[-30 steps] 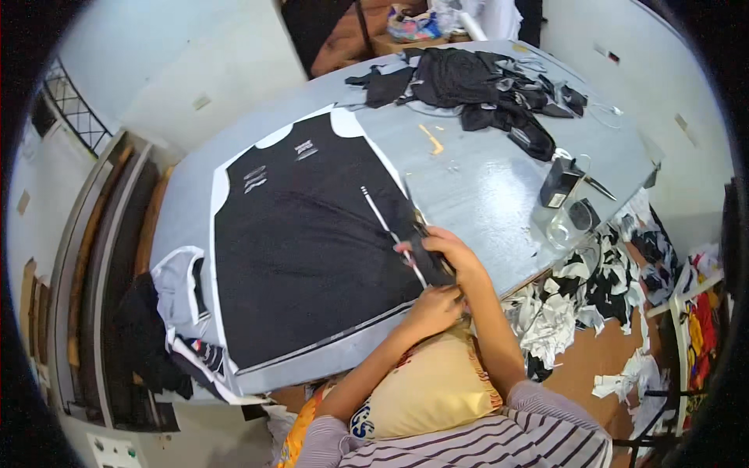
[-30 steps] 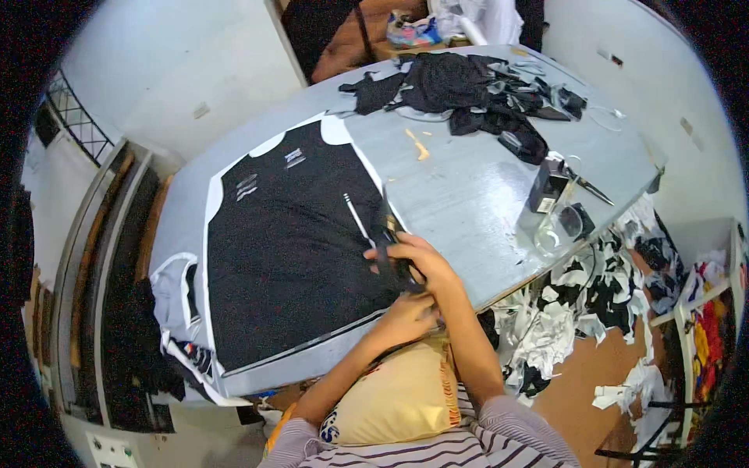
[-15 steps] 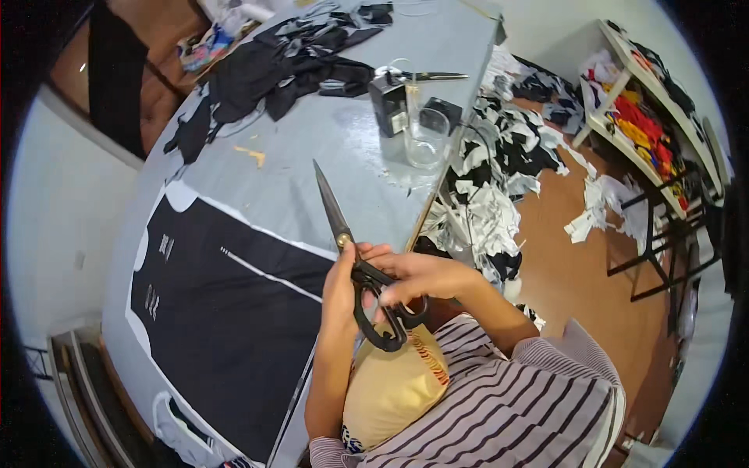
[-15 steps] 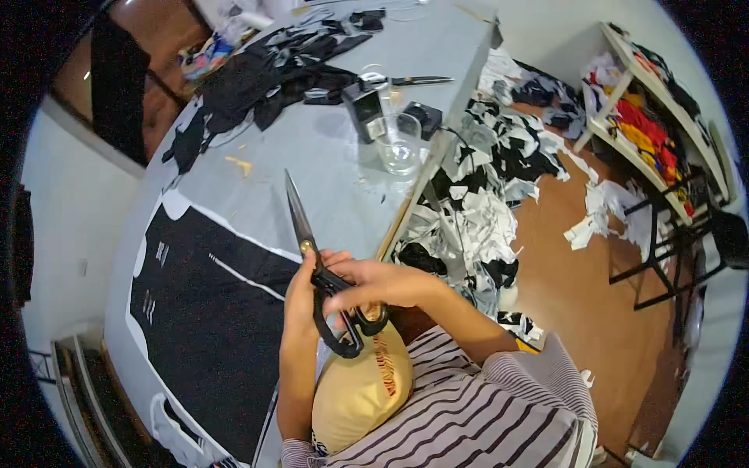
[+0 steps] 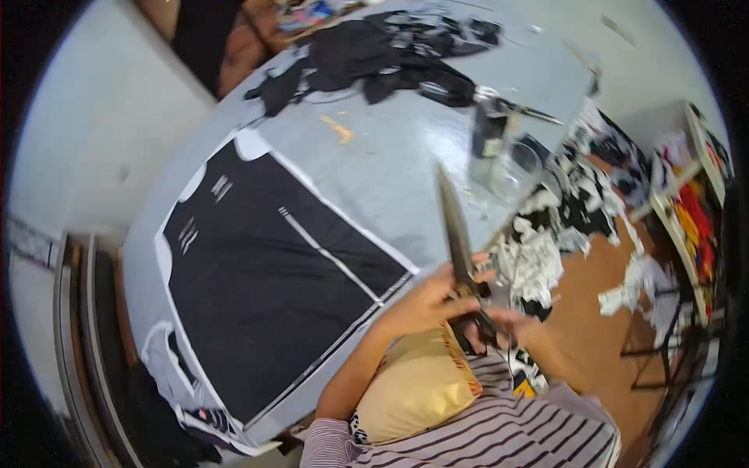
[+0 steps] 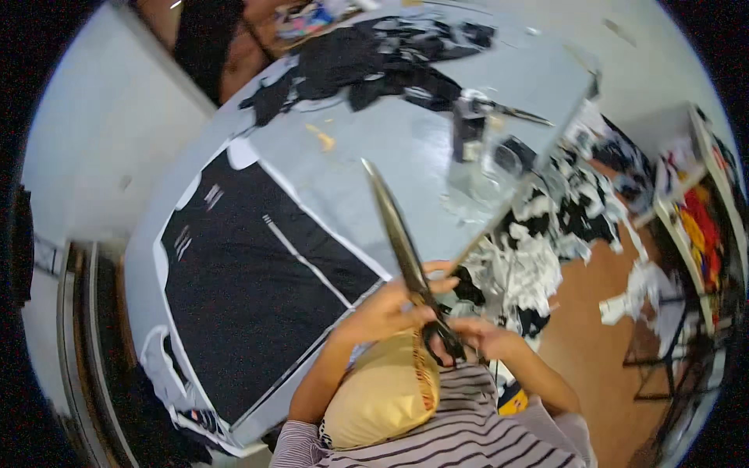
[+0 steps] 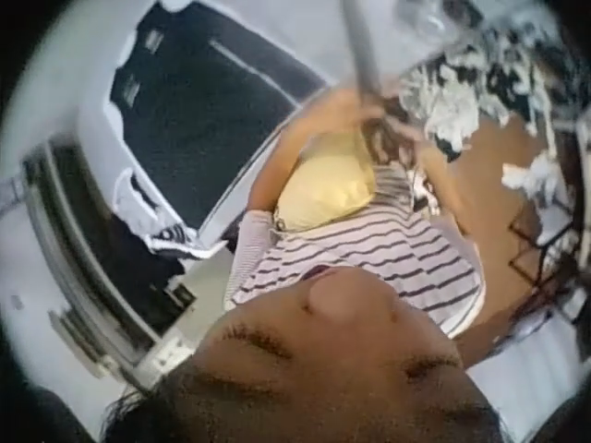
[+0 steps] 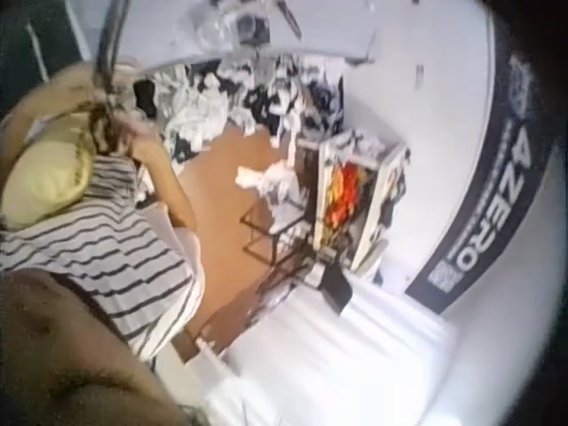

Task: The recorder uses scissors to cut out a shirt pattern from black and white fabric on a workbench.

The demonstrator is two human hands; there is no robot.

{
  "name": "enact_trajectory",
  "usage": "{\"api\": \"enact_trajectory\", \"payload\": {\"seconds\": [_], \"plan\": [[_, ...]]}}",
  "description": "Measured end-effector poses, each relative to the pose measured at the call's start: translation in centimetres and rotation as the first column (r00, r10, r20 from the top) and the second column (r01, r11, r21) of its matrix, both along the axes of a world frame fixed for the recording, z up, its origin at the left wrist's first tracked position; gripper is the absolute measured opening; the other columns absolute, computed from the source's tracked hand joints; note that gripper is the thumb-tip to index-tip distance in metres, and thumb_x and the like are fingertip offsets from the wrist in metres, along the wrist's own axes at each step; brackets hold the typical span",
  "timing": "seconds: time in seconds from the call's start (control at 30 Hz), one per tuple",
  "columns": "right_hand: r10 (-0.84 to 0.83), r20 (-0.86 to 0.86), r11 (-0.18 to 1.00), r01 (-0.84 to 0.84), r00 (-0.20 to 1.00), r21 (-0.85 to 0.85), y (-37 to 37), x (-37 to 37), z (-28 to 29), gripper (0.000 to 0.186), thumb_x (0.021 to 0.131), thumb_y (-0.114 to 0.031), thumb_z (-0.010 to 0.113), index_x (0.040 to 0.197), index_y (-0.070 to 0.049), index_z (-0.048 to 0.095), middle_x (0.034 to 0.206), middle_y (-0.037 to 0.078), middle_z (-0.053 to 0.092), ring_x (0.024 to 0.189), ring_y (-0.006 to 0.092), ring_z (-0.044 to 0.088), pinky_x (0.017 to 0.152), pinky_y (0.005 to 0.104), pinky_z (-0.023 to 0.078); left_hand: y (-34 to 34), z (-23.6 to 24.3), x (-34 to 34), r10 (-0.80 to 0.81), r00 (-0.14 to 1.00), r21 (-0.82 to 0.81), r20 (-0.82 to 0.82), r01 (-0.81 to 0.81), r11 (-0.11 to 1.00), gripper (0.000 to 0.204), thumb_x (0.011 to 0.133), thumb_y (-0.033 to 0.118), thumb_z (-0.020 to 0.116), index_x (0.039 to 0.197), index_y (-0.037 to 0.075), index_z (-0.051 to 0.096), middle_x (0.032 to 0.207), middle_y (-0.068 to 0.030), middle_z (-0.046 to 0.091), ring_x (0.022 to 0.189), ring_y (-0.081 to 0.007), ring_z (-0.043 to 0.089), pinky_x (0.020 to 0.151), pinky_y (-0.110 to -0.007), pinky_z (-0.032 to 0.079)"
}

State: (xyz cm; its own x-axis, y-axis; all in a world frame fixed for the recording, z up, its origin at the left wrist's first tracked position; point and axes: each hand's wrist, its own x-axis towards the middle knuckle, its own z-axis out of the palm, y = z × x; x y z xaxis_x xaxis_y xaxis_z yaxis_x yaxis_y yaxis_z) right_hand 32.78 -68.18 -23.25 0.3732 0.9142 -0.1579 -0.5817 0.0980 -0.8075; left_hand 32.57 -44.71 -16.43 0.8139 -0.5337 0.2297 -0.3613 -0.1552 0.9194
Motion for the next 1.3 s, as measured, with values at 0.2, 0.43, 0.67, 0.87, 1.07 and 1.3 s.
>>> {"api": "enact_trajectory", "payload": {"seconds": [0.2,0.43,0.67,0.87,1.07,1.3], "plan": [[0.097,0.355,0.934,0.038,0.93,-0.355,-1.8,-2.2,0.2,0.039,0.07,-0.017,0.081,0.094,-0.005,0.052,0.079,-0.001,0.051,0.075,0.0095,0.048,0.066,0.0225,0.039,4.6,-3.3,-2.9,0.314,0.93,0.372,0.191,-0.365,0.853,0.059,0.084,0.033,0.064,0.132,0.003,0.045,0.146,-0.0203,0.027,0.134,-0.0355,0.027,0.107,-0.044,0.025],[0.218,0.202,0.795,-0.054,0.955,-0.604,-6.3,-3.2,1.4,0.05,0.076,-0.035,0.075,0.106,-0.003,0.05,0.078,0.001,0.05,0.073,0.011,0.049,0.064,0.0254,0.04,7.8,-6.4,-5.9,0.611,0.737,0.797,0.289,-0.539,0.272,0.074,0.087,0.059,0.046,0.143,0.014,0.029,0.148,-0.0229,0.018,0.137,-0.0422,0.014,0.107,-0.058,0.01],[0.61,0.069,0.563,-0.37,0.79,-0.739,-5.5,-1.8,5.4,0.056,0.084,-0.052,0.061,0.107,-0.002,0.049,0.079,0.002,0.051,0.071,0.0117,0.049,0.059,0.0249,0.039,8.9,-6.4,-4.1,0.498,0.769,0.678,0.401,-0.615,0.403,0.063,0.087,0.052,0.049,0.139,0.019,0.038,0.147,-0.0174,0.027,0.137,-0.0358,0.02,0.108,-0.058,0.011],[0.412,0.011,0.716,-0.316,0.911,-0.623,-2.7,-1.9,3.7,0.047,0.09,-0.047,0.055,0.106,-0.004,0.047,0.084,0.0,0.05,0.077,0.0086,0.052,0.066,0.0241,0.044,9.9,-7.7,-3.5,0.551,0.719,0.515,0.423,-0.691,0.507,0.052,0.081,0.04,0.063,0.123,0.01,0.054,0.131,-0.0075,0.047,0.128,-0.0271,0.038,0.107,-0.049,0.025],[0.509,-0.082,0.683,-0.46,0.857,-0.567,-3.0,0.3,4.7,0.046,0.09,-0.045,0.055,0.107,-0.004,0.044,0.088,0.002,0.049,0.078,0.0095,0.053,0.069,0.0242,0.045,10.0,-8.4,-4.2,0.553,0.695,0.495,0.459,-0.717,0.491,0.062,0.082,0.05,0.058,0.128,0.009,0.05,0.137,-0.0087,0.043,0.132,-0.0253,0.033,0.11,-0.047,0.02],[0.52,-0.177,0.684,-0.531,0.836,-0.5,-5.4,0.9,8.5,0.045,0.092,-0.047,0.05,0.109,-0.005,0.045,0.085,0.003,0.051,0.076,0.0107,0.053,0.065,0.0249,0.043,10.1,-8.7,-4.1,0.523,0.684,0.5,0.508,-0.729,0.467,0.063,0.084,0.051,0.054,0.132,0.009,0.047,0.14,-0.0103,0.04,0.133,-0.0256,0.031,0.11,-0.047,0.019]]}}
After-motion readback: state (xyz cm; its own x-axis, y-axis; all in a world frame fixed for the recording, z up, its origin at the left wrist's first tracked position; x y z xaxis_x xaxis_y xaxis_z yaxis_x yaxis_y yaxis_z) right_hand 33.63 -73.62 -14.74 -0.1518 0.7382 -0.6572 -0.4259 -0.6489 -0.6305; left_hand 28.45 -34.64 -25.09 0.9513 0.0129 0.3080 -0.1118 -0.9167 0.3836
